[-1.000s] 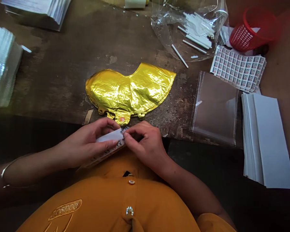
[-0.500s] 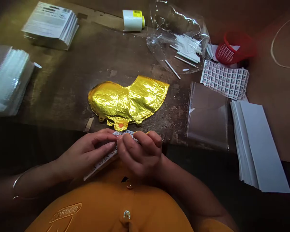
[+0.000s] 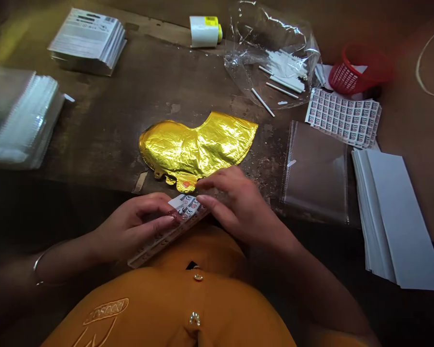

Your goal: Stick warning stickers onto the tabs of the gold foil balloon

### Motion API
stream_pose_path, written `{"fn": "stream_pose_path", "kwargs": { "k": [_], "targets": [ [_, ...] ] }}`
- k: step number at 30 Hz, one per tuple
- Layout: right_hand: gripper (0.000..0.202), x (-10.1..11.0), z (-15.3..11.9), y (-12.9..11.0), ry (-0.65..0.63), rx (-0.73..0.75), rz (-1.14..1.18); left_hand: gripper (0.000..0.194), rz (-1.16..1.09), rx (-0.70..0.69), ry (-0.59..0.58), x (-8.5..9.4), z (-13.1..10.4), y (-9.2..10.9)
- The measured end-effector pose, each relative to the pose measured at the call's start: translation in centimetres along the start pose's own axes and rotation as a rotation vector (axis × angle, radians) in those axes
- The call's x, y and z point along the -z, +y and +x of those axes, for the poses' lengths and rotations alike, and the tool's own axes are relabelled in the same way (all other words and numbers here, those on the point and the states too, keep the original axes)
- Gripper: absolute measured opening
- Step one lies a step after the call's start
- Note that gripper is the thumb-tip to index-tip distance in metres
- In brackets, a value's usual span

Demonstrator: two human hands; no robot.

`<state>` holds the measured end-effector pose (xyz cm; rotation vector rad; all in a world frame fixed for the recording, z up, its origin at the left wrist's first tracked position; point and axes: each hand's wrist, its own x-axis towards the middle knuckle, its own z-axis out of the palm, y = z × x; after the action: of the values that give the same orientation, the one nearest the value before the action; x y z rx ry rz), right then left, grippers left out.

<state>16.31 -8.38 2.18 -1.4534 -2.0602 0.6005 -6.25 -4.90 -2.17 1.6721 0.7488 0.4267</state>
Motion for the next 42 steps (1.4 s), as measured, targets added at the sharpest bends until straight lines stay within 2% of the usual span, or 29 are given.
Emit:
{"fn": "stream_pose_path", "kwargs": {
  "k": [2,3,6,8,13,16,20,22,25,26,28,30,32,35,38,41,42],
  "targets": [
    [0.016,0.4,1.1,0.4,-0.241,0.029,0.161,0.014,-0.005,-0.087,-0.062,0.2,0.0,-0.1],
    [0.016,0.5,1.6,0.5,-0.322,0.037,0.216,0.014,-0.002,-0.115,-0.089,0.2,0.0,-0.2],
    [0.011,0.4,2.5,0.4,-0.457,-0.002,0.325,0.014,0.031,-0.159,-0.108,0.3,0.2,-0.1],
    [0.01,0.4,2.7,0.2,-0.478,-0.044,0.368,0.014,0.056,-0.151,-0.1,0.3,0.3,0.0],
    [0.01,0.5,2.9,0.1,-0.461,-0.093,0.386,0.016,0.085,-0.119,-0.108,0.4,0.5,0.2],
    [0.003,0.2,2.9,-0.1,-0.45,-0.064,0.319,0.016,0.101,-0.127,-0.115,0.4,0.6,0.2],
    [0.008,0.1,2.5,-0.4,-0.404,0.001,0.169,0.018,0.162,-0.144,-0.121,0.3,0.4,-0.6],
    [0.007,0.6,2.1,-0.4,-0.314,0.0,0.11,0.03,0.211,-0.141,-0.089,0.6,0.0,-1.3],
    [0.005,1.6,2.0,0.0,-0.026,-0.072,0.11,0.071,0.279,0.01,-0.009,1.8,-0.3,-1.7],
    [0.005,1.7,2.1,0.3,0.091,-0.1,0.127,0.074,0.296,0.085,-0.001,2.4,-0.3,-1.6],
    [0.005,1.3,2.7,0.8,0.234,-0.128,0.165,0.059,0.328,0.186,-0.028,3.4,0.1,-0.9],
    [0.005,0.3,3.5,1.4,0.19,-0.114,0.179,0.03,0.386,0.133,-0.1,3.8,0.8,-0.2],
    [0.006,-1.1,4.3,2.1,0.101,-0.092,0.152,0.016,0.5,-0.017,-0.146,3.7,1.2,0.2],
    [0.007,-2.3,5.2,3.3,0.053,-0.114,0.097,0.014,0.68,-0.202,-0.108,3.0,1.4,-0.3],
    [0.007,-2.5,5.5,3.9,-0.053,-0.149,0.116,0.024,0.728,-0.252,-0.052,2.5,1.0,-1.0],
    [0.008,-2.3,5.7,3.9,-0.103,-0.19,0.149,0.012,0.767,-0.267,-0.064,2.4,0.7,-1.2],
    [0.009,-2.3,5.7,3.9,-0.102,-0.208,0.158,0.013,0.793,-0.289,-0.051,2.5,0.7,-1.1]
  ]
}}
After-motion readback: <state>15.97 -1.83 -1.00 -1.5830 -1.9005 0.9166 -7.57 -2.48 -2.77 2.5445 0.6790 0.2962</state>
